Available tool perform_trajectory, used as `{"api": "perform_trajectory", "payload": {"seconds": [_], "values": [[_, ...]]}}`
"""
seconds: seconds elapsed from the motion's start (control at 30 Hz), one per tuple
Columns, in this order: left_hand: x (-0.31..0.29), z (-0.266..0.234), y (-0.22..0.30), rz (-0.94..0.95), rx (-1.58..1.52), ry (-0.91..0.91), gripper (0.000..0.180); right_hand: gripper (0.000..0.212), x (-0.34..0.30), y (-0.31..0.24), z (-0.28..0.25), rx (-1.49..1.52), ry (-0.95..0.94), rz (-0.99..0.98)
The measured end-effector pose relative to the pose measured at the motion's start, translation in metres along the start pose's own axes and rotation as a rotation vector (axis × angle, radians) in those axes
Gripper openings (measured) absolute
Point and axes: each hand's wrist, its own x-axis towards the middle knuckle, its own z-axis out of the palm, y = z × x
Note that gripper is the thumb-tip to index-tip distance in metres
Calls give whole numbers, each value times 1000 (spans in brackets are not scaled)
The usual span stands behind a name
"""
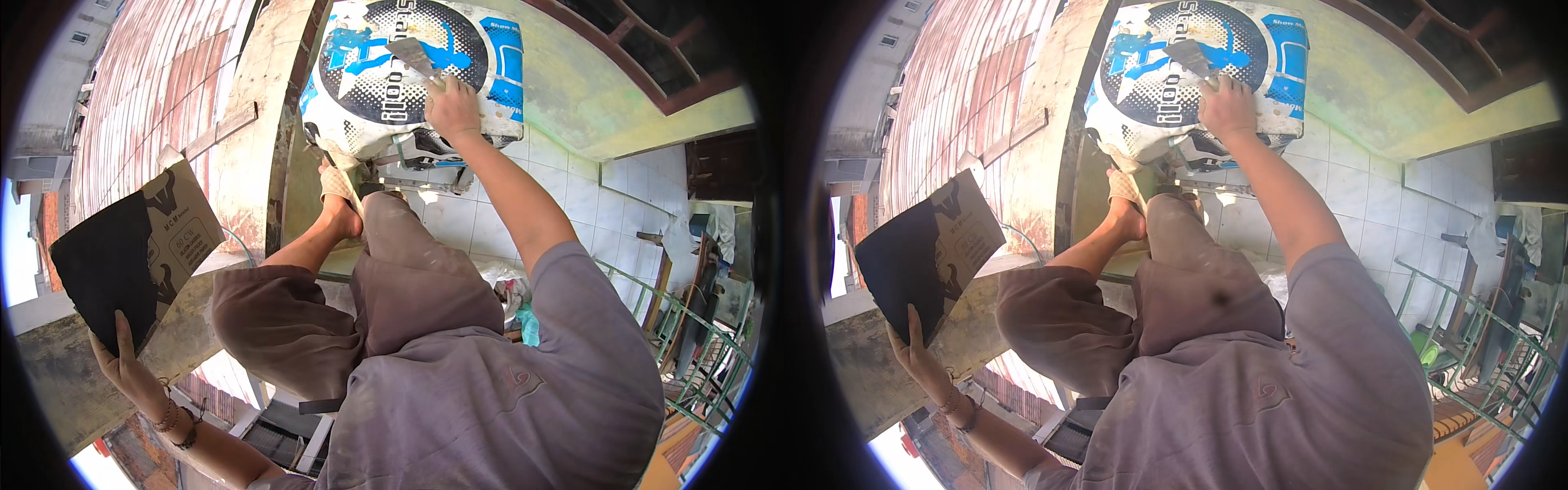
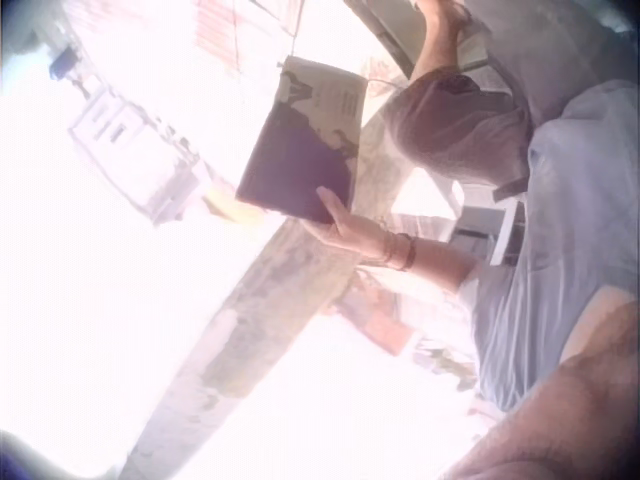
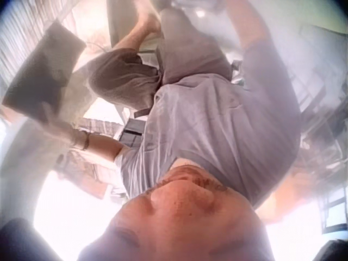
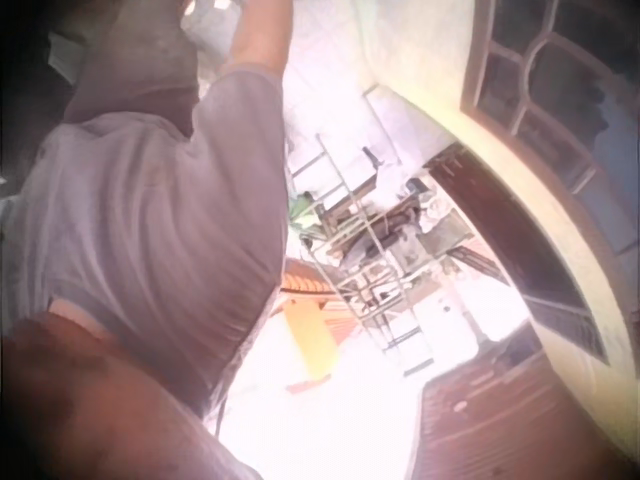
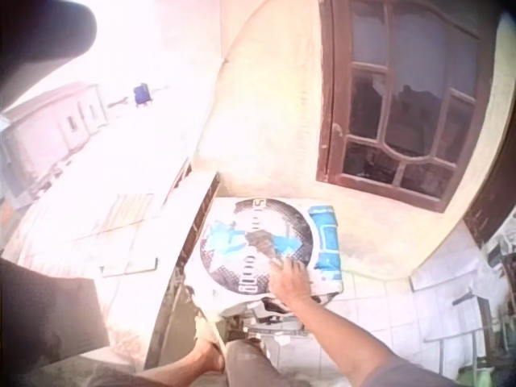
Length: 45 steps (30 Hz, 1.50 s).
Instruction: The person sands a vertical concrete pillar and then a curved balcony wall using a sanding block and sandpaper. They switch between different sandpaper sheets and work on multiple sections of the surfaces.
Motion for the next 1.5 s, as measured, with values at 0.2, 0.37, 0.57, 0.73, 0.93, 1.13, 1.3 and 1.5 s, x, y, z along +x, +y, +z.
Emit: {"api": "perform_trajectory", "payload": {"seconds": [0.2, 0.37, 0.57, 0.73, 0.93, 1.13, 1.3, 1.5], "values": [[-53, 34, -61, -226, -77, -17, 34, 28, 3, -10, -4, 23, -13, -14], [-85, 90, -102, -178, 111, -13, 27, 32, 2, -5, -3, 16, 7, -25], [-85, 135, -124, -183, 14, -48, 21, 31, 4, -6, -8, -3, -55, -10], [-58, 166, -128, -327, -149, 11, 29, 31, 6, -5, -9, 4, -38, -49], [-30, 193, -169, -535, -245, 1, 34, 32, 7, -5, -7, -9, -70, -75], [-17, 223, -203, -515, -555, -43, 32, 30, 13, -8, -14, -17, -126, -56], [-21, 256, -247, -611, -526, -91, 40, 32, 15, -14, -18, 2, -153, -65], [-22, 264, -251, -495, -76, -181, 38, 34, 9, -8, -19, 8, -214, -59]]}}
